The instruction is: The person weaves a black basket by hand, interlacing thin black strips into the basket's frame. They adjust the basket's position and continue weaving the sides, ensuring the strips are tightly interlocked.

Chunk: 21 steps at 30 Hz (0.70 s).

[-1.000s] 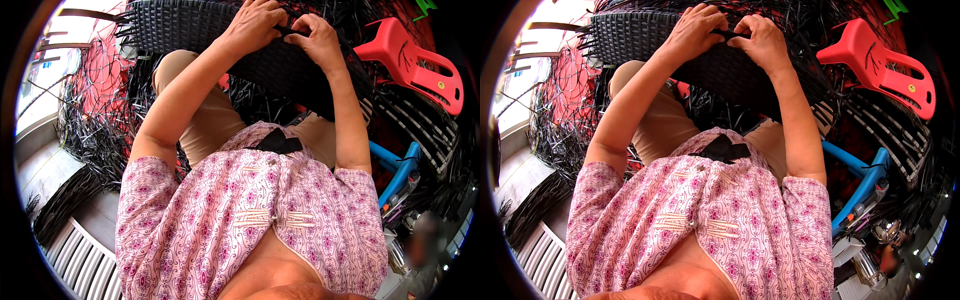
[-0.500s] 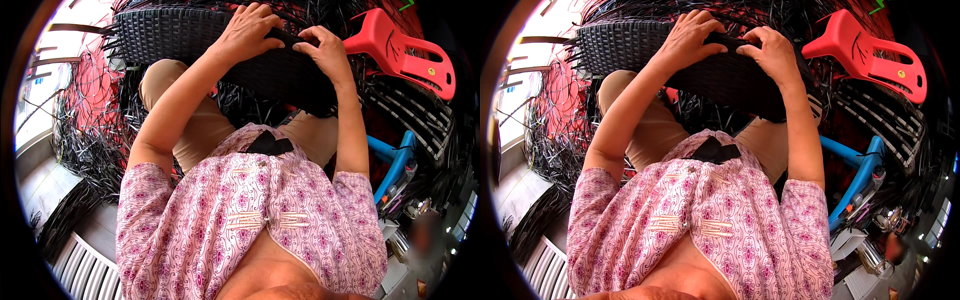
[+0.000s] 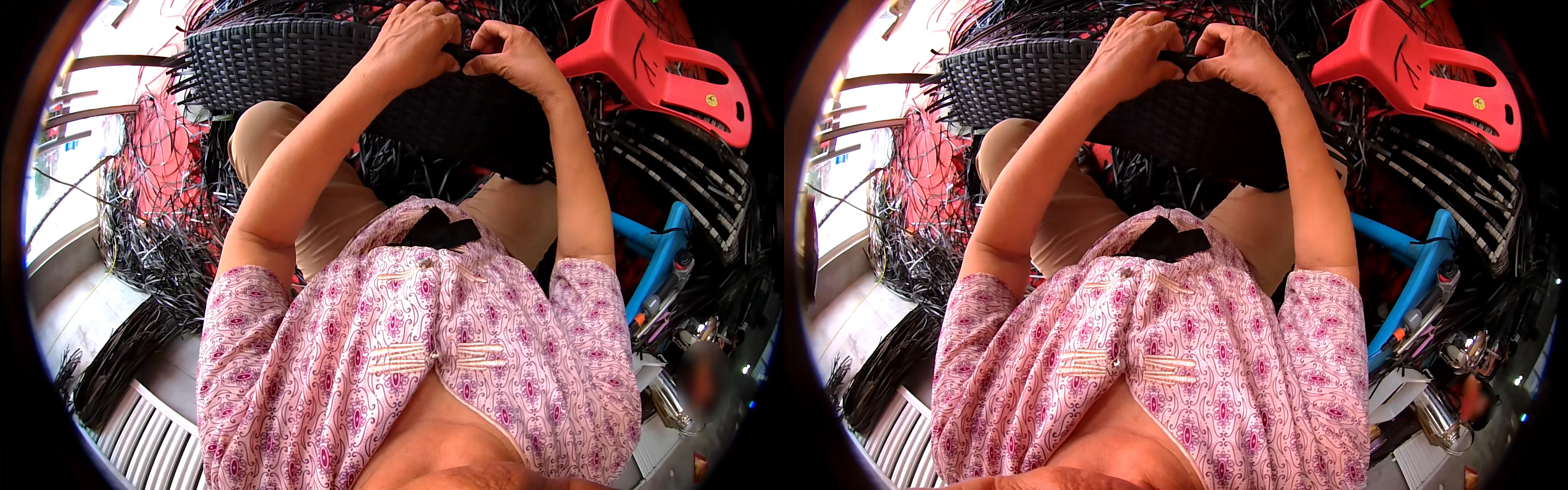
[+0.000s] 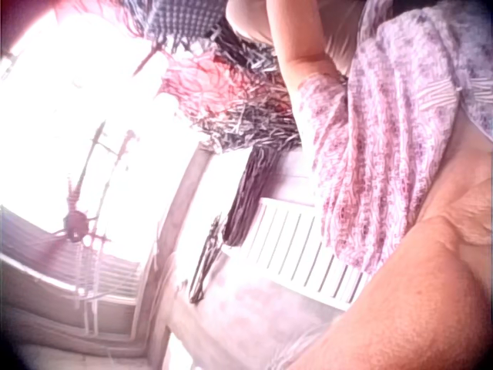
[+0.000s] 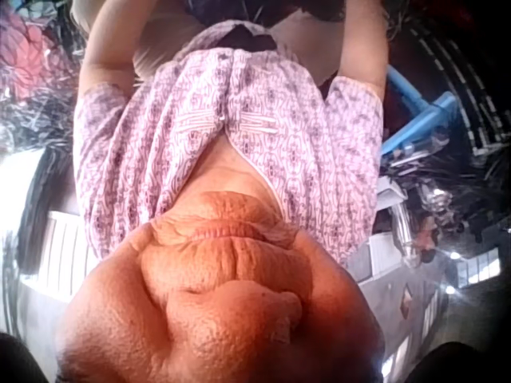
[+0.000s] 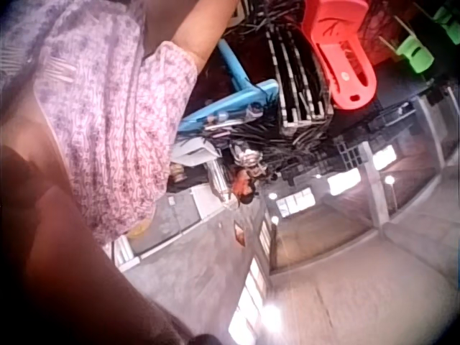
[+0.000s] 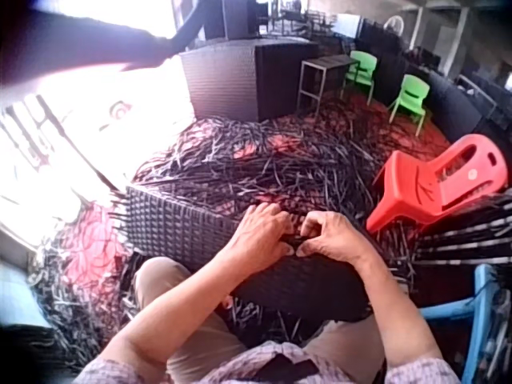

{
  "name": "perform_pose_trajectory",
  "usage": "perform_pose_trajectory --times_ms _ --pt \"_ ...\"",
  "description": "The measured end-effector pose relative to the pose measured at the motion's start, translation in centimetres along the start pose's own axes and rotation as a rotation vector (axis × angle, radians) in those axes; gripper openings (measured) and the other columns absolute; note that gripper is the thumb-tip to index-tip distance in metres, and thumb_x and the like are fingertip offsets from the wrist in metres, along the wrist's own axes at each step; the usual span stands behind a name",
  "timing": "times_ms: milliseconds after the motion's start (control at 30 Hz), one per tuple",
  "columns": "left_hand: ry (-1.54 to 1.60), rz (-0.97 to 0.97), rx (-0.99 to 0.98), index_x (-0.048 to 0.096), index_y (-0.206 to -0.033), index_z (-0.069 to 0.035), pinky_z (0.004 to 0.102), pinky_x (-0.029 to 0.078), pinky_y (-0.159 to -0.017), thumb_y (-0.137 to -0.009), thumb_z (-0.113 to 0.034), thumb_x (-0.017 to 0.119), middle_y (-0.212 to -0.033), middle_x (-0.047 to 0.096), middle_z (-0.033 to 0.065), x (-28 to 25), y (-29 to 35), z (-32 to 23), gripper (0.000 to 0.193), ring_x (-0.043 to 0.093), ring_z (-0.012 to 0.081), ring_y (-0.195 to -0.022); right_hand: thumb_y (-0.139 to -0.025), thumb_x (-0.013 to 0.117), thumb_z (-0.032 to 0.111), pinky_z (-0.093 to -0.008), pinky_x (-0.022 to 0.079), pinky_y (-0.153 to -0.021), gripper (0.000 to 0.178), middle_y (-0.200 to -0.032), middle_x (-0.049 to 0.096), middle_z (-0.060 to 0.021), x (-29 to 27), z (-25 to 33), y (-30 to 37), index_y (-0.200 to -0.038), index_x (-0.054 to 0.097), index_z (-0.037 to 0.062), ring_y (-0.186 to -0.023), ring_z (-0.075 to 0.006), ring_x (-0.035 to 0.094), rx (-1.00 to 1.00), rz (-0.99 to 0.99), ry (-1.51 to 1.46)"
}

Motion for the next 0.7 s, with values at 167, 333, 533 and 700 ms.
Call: perform_pose_trajectory --times_ms 167,333,533,700 --pt "0.045 0.128 -0.067 0.064 -0.097 -0.008 0.0448 0.043 -0.092 -0.073 -0.018 0.08 -0.098 0.059 0.0093 0.5 -0.6 0.2 0.031 0.057 0.0306 -0.107 -0.069 0.087 0.01 -0.0268 0.051 -0.074 0.029 -0.084 0.064 0.0014 0.1 -0.2 -0.1 -0.089 0.066 0.0047 -0.08 -0.0094 0.061 0.016 0.014 -0.032" --pt "0.066 0.107 -0.036 0.064 -0.096 -0.009 0.0418 0.044 -0.089 -0.073 -0.021 0.082 -0.091 0.064 0.0061 0.9 -0.1 0.0 0.031 0.062 0.0271 -0.101 -0.072 0.085 0.009 -0.0269 0.051 -0.074 0.025 -0.081 0.063 -0.0004 0.2 1.4 1.0 -0.088 0.066 0.0034 -0.08 -0.0102 0.062 -0.018 -0.009 0.023" --pt "-0.011 -0.099 0.072 0.063 -0.093 -0.009 0.0421 0.045 -0.086 -0.074 -0.022 0.082 -0.09 0.064 0.0062 -0.8 0.6 -1.4 0.03 0.062 0.028 -0.097 -0.075 0.082 0.022 -0.0359 0.053 -0.081 0.028 -0.093 0.069 -0.0069 -1.9 1.1 3.9 -0.096 0.073 0.0067 -0.089 -0.0242 0.068 -0.232 -0.231 0.107" --pt "0.113 -0.034 0.063 0.064 -0.101 -0.008 0.0448 0.041 -0.096 -0.075 -0.024 0.081 -0.102 0.057 0.0126 0.1 0.0 -3.5 0.035 0.054 0.033 -0.109 -0.076 0.084 0.029 -0.0357 0.054 -0.084 0.036 -0.096 0.071 -0.0063 -3.6 -1.4 5.8 -0.104 0.076 0.0083 -0.094 -0.0236 0.069 -0.103 -0.224 0.265"
Point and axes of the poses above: each hand's wrist, its own y-axis away from the middle knuckle, its own x-axis out of the palm, z = x × y, the point moved 6 cm from there along -y, towards the middle knuckle
